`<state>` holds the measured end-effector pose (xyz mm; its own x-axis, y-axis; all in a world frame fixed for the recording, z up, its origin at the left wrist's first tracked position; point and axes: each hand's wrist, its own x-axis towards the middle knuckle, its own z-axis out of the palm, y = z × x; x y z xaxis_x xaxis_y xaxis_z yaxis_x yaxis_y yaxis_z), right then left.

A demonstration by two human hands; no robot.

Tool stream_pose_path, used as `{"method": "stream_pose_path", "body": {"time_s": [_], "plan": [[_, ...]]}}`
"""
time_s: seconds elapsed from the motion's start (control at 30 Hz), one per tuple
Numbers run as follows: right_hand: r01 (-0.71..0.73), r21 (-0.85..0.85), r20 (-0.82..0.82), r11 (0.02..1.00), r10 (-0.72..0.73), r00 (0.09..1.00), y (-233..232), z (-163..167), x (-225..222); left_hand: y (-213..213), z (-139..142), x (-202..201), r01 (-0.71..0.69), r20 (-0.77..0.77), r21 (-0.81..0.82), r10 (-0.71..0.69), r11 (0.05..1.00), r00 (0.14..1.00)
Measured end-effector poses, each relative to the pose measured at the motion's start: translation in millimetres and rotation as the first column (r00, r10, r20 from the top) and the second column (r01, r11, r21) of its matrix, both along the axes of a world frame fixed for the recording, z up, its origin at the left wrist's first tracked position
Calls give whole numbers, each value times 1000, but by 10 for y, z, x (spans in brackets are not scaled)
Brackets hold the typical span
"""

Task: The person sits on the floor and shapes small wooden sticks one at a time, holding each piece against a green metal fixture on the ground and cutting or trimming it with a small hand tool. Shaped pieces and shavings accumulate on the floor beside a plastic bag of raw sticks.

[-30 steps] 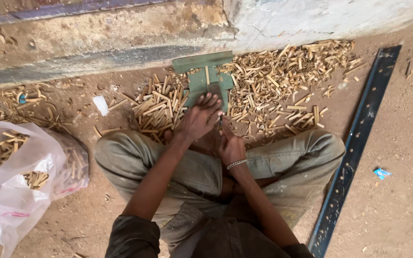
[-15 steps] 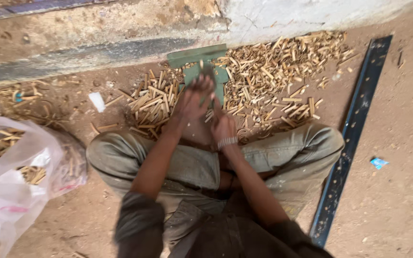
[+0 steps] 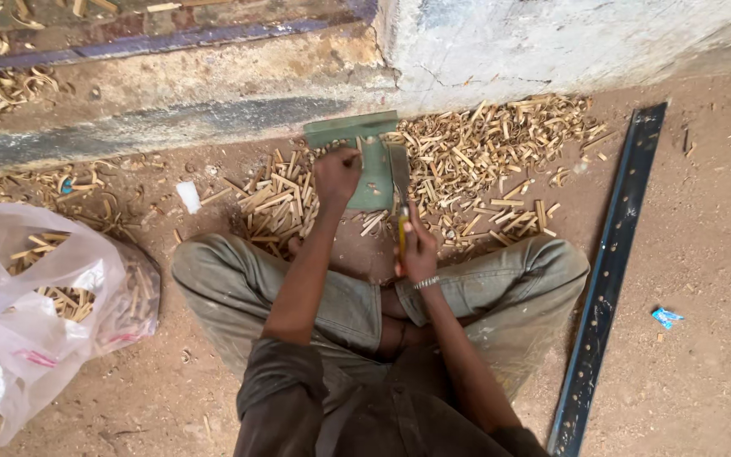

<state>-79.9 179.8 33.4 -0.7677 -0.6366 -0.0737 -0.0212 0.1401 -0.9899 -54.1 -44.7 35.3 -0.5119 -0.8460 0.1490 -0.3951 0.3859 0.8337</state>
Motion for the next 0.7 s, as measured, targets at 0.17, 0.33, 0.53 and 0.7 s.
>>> {"method": "stream_pose_path", "body": {"time_s": [0.17, 0.33, 0.53, 0.7], "plan": [[26, 37, 138, 999, -31, 990, 346, 97, 161, -133, -37, -153, -69, 302, 71, 44, 995, 952], [31, 164, -212, 986, 4, 977, 237, 164, 167, -307, -81, -166, -55, 264, 478, -84, 876, 961], [-17, 306, -340, 952, 126, 932, 152, 312, 274, -100, -36, 47, 51, -28, 147, -47, 988, 999], [-42, 179, -520, 983, 131, 844, 32, 351, 329, 333, 116, 542, 416, 81, -279, -411, 865, 908]]}}
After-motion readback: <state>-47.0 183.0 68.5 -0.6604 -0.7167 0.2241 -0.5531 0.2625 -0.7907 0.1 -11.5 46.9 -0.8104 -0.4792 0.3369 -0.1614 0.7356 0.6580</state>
